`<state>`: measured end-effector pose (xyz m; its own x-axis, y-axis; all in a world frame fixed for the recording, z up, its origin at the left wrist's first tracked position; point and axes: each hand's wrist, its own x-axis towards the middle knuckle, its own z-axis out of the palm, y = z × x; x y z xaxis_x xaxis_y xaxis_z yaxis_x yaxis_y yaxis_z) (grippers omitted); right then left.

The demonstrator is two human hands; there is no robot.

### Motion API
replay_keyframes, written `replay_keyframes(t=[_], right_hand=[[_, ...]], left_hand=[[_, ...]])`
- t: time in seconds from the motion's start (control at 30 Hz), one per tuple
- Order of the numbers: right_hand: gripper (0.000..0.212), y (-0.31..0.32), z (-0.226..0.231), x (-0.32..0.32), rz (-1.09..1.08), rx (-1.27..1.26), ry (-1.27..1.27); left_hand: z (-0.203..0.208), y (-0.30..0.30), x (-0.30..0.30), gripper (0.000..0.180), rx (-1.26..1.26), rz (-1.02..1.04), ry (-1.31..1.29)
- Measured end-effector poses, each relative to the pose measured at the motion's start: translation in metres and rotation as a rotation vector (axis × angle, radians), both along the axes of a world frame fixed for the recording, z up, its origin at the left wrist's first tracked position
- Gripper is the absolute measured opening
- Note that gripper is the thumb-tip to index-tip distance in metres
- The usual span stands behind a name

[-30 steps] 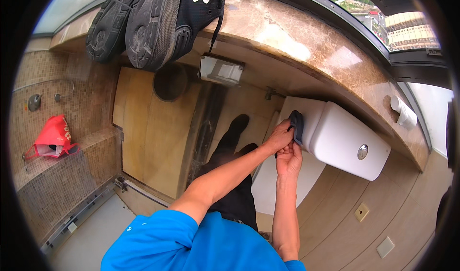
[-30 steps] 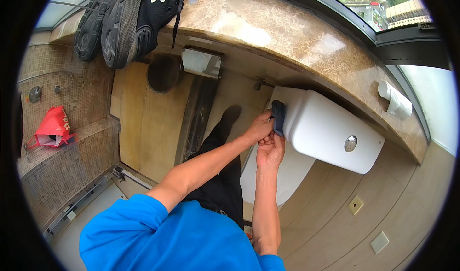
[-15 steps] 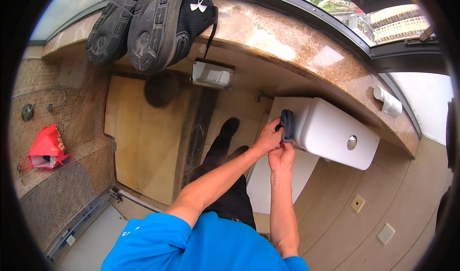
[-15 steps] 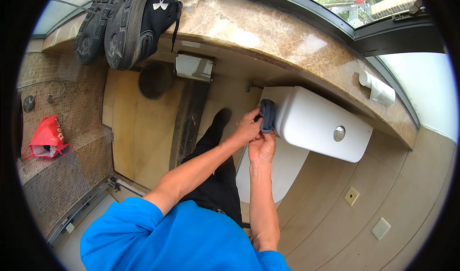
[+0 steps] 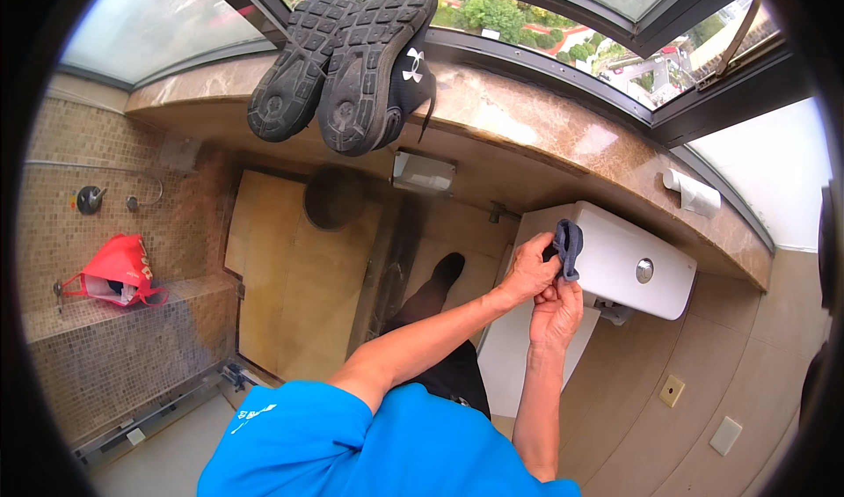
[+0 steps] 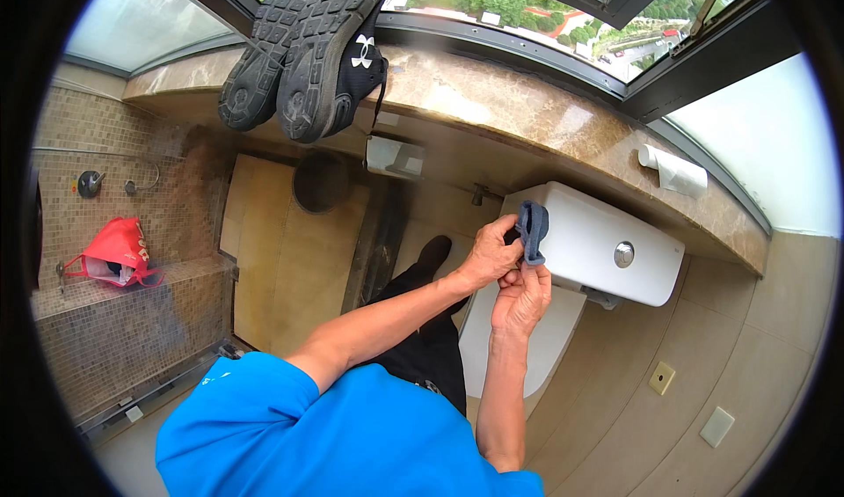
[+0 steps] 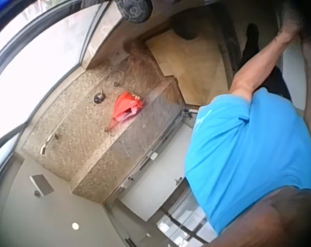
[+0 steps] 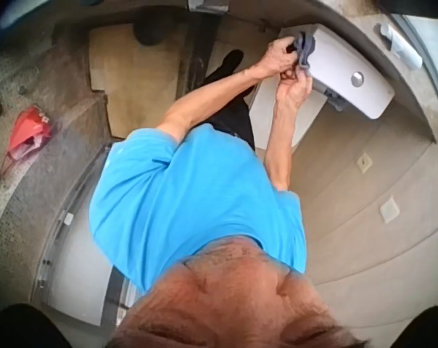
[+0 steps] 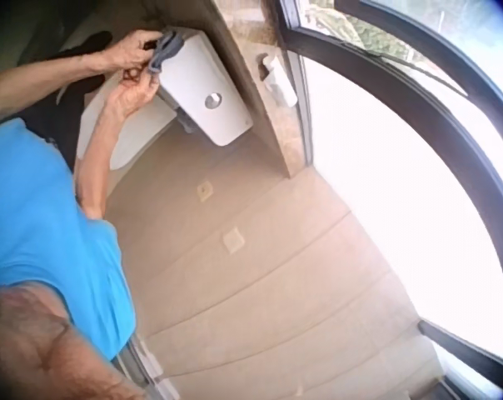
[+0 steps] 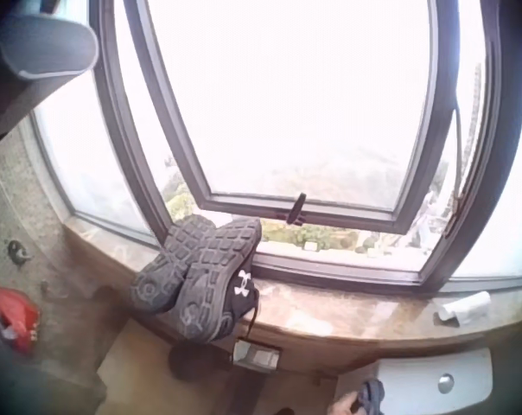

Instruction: The person wipes the window sill, shower door frame, and metal grab bars with a gray cloth. They move around the bathroom to reach different surfaces, folding the cloth and continuing to wipe various fixtures.

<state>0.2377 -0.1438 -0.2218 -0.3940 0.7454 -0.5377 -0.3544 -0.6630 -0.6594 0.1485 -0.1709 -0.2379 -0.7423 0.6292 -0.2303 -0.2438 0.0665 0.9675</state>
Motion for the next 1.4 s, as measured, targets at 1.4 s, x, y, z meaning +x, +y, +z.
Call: replay_keyframes(t=[1.4], right_hand=[[0.043,-0.151,0.169,-0.272,0.517,1.067,0.532]], left_hand=[[0.199,-0.218,-0.062,0.049,-0.252,1.056,1.191]])
